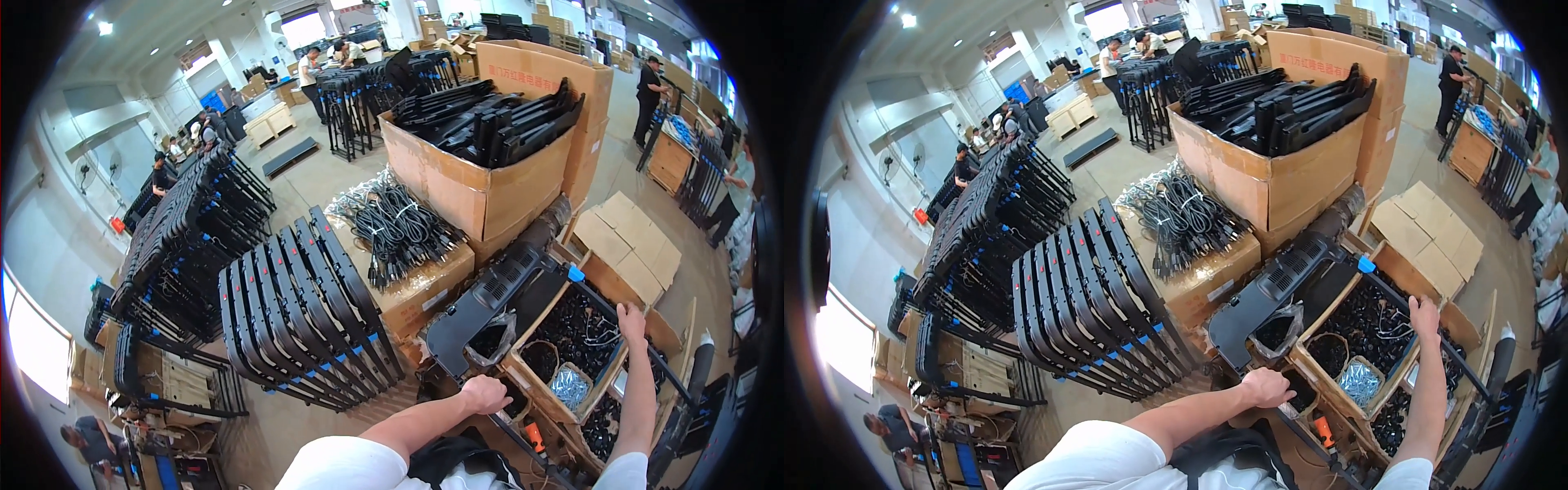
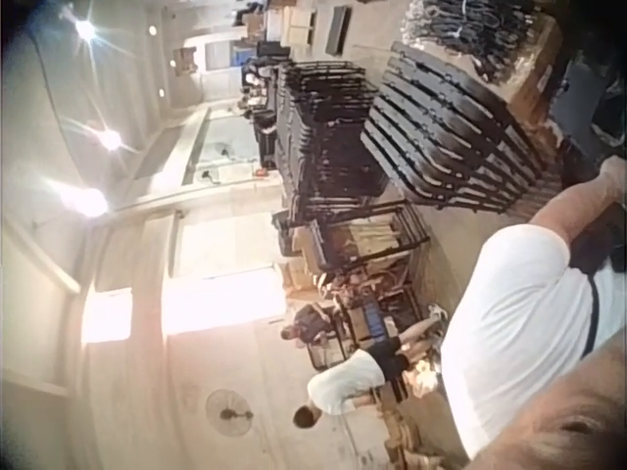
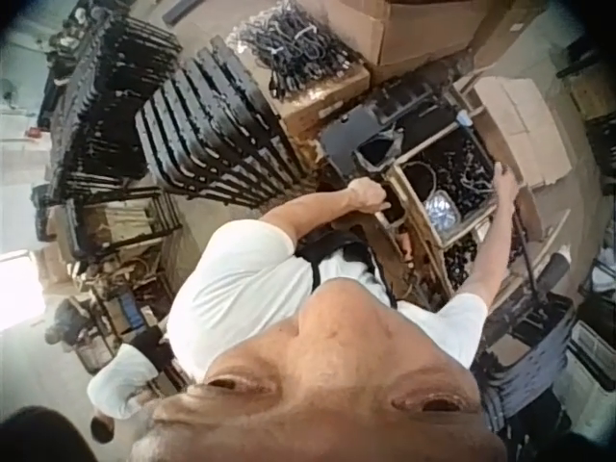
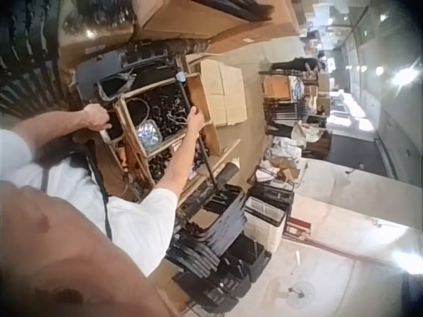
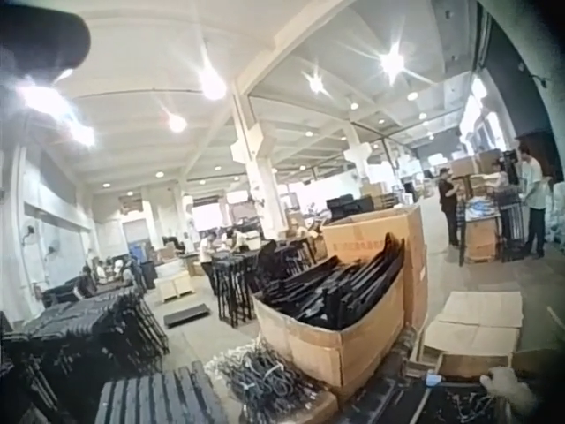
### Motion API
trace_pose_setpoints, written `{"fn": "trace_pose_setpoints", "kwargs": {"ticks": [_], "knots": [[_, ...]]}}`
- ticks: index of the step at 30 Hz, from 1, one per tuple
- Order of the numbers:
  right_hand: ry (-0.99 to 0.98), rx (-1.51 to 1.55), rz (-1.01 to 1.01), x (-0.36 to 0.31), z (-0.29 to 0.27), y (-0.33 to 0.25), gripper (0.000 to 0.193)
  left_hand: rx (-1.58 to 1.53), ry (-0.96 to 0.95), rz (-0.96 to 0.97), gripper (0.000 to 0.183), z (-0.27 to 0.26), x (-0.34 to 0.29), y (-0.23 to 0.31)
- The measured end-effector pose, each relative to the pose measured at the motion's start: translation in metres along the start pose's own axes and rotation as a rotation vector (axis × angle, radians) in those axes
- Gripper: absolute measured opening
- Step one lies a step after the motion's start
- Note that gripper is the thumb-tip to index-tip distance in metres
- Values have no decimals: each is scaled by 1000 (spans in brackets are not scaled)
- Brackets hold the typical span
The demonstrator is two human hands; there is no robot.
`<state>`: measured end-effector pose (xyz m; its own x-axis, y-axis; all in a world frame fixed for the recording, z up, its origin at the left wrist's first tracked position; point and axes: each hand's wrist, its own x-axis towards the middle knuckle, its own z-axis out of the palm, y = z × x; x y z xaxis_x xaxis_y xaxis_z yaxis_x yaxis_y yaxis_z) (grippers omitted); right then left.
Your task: Assembling components of what appears to be sports or fitness equipment using an electric screwdriver.
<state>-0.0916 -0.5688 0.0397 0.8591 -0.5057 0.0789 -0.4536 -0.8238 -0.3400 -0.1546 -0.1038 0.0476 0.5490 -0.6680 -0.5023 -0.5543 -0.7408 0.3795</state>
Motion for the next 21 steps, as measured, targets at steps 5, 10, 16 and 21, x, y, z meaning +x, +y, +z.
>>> {"fn": "trace_pose_setpoints", "kwargs": {"ticks": [5, 10, 16, 21], "knots": [[-254, 31, 24, 30, 29, 7, 65, -14, 31, 24, 56, 2, -5, -5], [-370, 71, 153, 26, 4, -2, 81, 44, -74, 62, 60, 0, 16, 5], [-235, 14, 187, 34, 8, -27, 65, 205, 30, -66, 63, 7, 19, 13], [-122, 44, 220, 16, -14, -24, 63, 275, 96, -7, 59, 15, 19, 18]]}}
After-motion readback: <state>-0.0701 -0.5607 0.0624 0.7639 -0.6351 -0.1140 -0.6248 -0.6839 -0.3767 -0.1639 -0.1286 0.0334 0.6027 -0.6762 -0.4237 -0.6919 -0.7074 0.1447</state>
